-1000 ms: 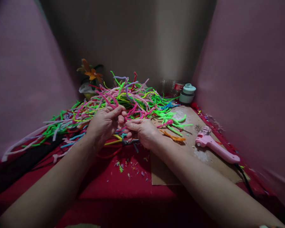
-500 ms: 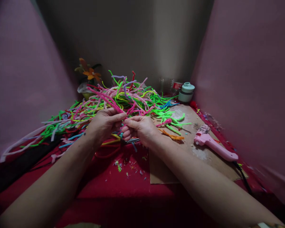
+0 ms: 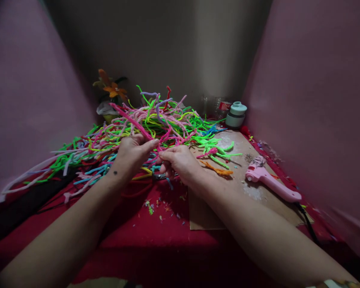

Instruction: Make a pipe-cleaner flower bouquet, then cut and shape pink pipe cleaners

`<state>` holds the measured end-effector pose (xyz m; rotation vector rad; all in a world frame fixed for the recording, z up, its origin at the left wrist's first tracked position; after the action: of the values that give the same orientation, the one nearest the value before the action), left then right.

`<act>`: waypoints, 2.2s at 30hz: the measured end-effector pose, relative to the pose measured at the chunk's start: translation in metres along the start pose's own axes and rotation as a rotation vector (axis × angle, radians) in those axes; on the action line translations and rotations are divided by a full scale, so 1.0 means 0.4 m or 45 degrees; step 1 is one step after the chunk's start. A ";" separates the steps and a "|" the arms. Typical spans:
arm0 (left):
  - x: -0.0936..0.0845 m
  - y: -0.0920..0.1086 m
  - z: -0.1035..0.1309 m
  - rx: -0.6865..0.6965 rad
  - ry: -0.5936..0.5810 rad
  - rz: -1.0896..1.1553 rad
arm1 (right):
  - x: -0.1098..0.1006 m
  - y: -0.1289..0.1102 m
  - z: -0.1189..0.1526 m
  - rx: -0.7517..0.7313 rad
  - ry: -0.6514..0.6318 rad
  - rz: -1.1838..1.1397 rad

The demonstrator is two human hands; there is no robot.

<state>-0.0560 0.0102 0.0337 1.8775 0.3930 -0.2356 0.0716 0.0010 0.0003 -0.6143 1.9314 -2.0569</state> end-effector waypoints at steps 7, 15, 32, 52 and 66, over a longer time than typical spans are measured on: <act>0.023 -0.033 0.002 -0.358 -0.316 0.557 | -0.003 0.009 -0.012 -0.005 -0.167 -0.312; 0.026 -0.032 0.005 -0.373 -0.321 0.553 | -0.003 0.016 -0.013 -0.008 -0.083 -0.268; 0.033 -0.026 0.012 -0.396 -0.284 0.676 | 0.000 0.017 -0.014 0.093 -0.092 -0.509; 0.030 -0.010 0.014 -0.134 -0.149 0.439 | -0.007 0.018 -0.011 0.186 0.067 -0.475; 0.011 0.024 0.020 0.081 -0.140 -0.212 | -0.022 0.014 -0.019 -0.040 0.104 -0.344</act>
<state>-0.0480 0.0003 0.0379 1.8855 0.4717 -0.4659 0.0749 0.0114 -0.0067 -0.8532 2.0246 -2.2456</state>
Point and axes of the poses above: each hand's wrist, its own z-axis away from the middle knuckle, its own x-axis out of the palm, y = z × x, the point moved 4 cm from there along -z, towards the middle knuckle, and after that the axes turned 5 degrees about -y, right-handed, at the moved point
